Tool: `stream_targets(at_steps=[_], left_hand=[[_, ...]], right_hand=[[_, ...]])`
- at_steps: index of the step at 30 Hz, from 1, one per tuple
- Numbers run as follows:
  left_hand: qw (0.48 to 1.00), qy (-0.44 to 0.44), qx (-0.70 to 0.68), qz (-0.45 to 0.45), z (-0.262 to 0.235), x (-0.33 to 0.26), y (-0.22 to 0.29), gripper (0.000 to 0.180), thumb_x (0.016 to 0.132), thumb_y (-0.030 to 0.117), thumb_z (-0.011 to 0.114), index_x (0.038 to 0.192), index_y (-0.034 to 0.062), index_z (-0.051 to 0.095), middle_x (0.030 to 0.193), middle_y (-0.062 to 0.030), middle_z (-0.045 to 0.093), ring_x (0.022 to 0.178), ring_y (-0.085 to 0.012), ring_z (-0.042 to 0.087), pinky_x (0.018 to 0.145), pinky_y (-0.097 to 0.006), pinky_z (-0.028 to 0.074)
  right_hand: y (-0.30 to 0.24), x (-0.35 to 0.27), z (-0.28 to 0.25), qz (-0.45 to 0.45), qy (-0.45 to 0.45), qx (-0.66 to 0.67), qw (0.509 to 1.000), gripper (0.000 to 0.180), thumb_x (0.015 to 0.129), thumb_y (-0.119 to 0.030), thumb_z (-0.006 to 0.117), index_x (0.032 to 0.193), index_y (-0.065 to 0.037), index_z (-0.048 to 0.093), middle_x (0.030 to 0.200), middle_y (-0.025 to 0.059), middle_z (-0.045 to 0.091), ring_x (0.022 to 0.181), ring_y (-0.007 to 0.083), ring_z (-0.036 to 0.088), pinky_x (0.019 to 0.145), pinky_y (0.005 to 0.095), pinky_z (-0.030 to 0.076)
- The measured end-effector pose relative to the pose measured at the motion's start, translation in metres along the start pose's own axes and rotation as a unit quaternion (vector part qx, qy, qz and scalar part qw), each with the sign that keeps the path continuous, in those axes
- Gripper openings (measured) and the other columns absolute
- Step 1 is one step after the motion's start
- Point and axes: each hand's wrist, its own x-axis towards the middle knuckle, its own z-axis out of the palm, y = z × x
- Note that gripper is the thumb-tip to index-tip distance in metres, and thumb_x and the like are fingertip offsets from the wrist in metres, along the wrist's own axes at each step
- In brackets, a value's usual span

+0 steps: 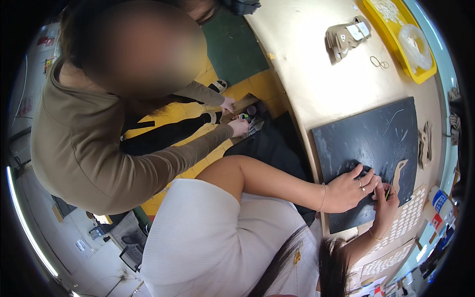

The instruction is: The person uses a craft knife to cut small decorative shapes from a sheet of paper or cardstock on a black cutting mat. They repeatedly pick up a shape, cut along its edges, and place the finished piece onto a nearby board. Another person works at an adjacent station in the background.

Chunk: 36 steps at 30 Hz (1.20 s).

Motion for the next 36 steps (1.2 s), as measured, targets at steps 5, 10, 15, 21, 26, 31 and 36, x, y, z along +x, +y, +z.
stream_targets(at_steps=[5,10,15,21,26,31,36], left_hand=[[1.0,-0.009,0.014,-0.015,0.0036,0.004,0.0054,0.045,0.088,0.03,0.059,0.119,-0.0001,0.073,0.147,-0.0198,0.05,0.139,-0.0404,0.039,0.107,-0.058,0.031],[1.0,0.0,-0.001,-0.005,0.0063,0.0022,0.0019,0.048,0.088,0.029,0.059,0.123,-0.0016,0.071,0.147,-0.019,0.05,0.14,-0.0399,0.039,0.107,-0.056,0.029],[1.0,0.007,-0.009,-0.006,0.0048,0.0016,0.0003,0.046,0.087,0.026,0.06,0.121,-0.0021,0.072,0.146,-0.0187,0.051,0.138,-0.0396,0.04,0.107,-0.055,0.03],[1.0,0.027,-0.004,-0.007,0.0014,0.0017,-0.001,0.042,0.086,0.025,0.061,0.115,-0.001,0.075,0.144,-0.0187,0.052,0.136,-0.0398,0.04,0.106,-0.054,0.031],[0.999,0.029,0.006,-0.011,0.0012,0.0023,-0.0005,0.041,0.086,0.025,0.061,0.114,-0.0006,0.075,0.144,-0.0189,0.053,0.136,-0.0397,0.04,0.106,-0.053,0.031],[0.999,0.033,-0.007,-0.017,0.0056,0.0015,0.0016,0.041,0.086,0.026,0.061,0.115,-0.0004,0.075,0.145,-0.0183,0.052,0.136,-0.0401,0.04,0.106,-0.054,0.031],[1.0,0.007,-0.005,-0.012,0.0054,0.0031,0.002,0.044,0.088,0.027,0.059,0.12,-0.0007,0.073,0.146,-0.0173,0.051,0.137,-0.0395,0.04,0.107,-0.054,0.031]], right_hand=[[-0.0034,-0.001,-0.001,-0.009,-0.011,0.011,1.0,0.026,0.097,-0.026,0.071,0.089,-0.002,0.065,0.062,-0.0015,0.057,0.047,0.0019,0.04,0.042,0.0199,0.027],[-0.0035,-0.0017,-0.0013,0.001,-0.01,0.013,1.0,0.029,0.097,-0.03,0.071,0.09,-0.003,0.065,0.064,-0.0024,0.057,0.048,0.0015,0.04,0.043,0.0195,0.026],[-0.0073,-0.0029,0.0012,0.002,0.001,0.014,1.0,0.029,0.096,-0.03,0.073,0.09,-0.003,0.065,0.063,-0.0019,0.057,0.047,0.0017,0.039,0.042,0.0196,0.026],[-0.0087,-0.0041,0.0009,0.003,-0.003,0.025,1.0,0.029,0.096,-0.03,0.073,0.089,-0.003,0.065,0.063,-0.002,0.056,0.047,0.0018,0.04,0.042,0.0195,0.026],[-0.0065,-0.0032,0.0017,-0.003,0.005,0.016,1.0,0.03,0.096,-0.031,0.073,0.088,-0.003,0.064,0.063,-0.0017,0.057,0.047,0.0021,0.04,0.042,0.0198,0.027],[-0.0084,-0.0039,0.0008,-0.003,0.0,0.016,1.0,0.031,0.095,-0.032,0.073,0.087,-0.003,0.064,0.063,-0.0016,0.057,0.047,0.0021,0.04,0.042,0.0198,0.027],[-0.0081,-0.0035,0.0004,-0.001,-0.006,0.024,1.0,0.032,0.095,-0.032,0.074,0.088,-0.003,0.064,0.063,-0.0017,0.057,0.048,0.002,0.04,0.042,0.0193,0.027]])
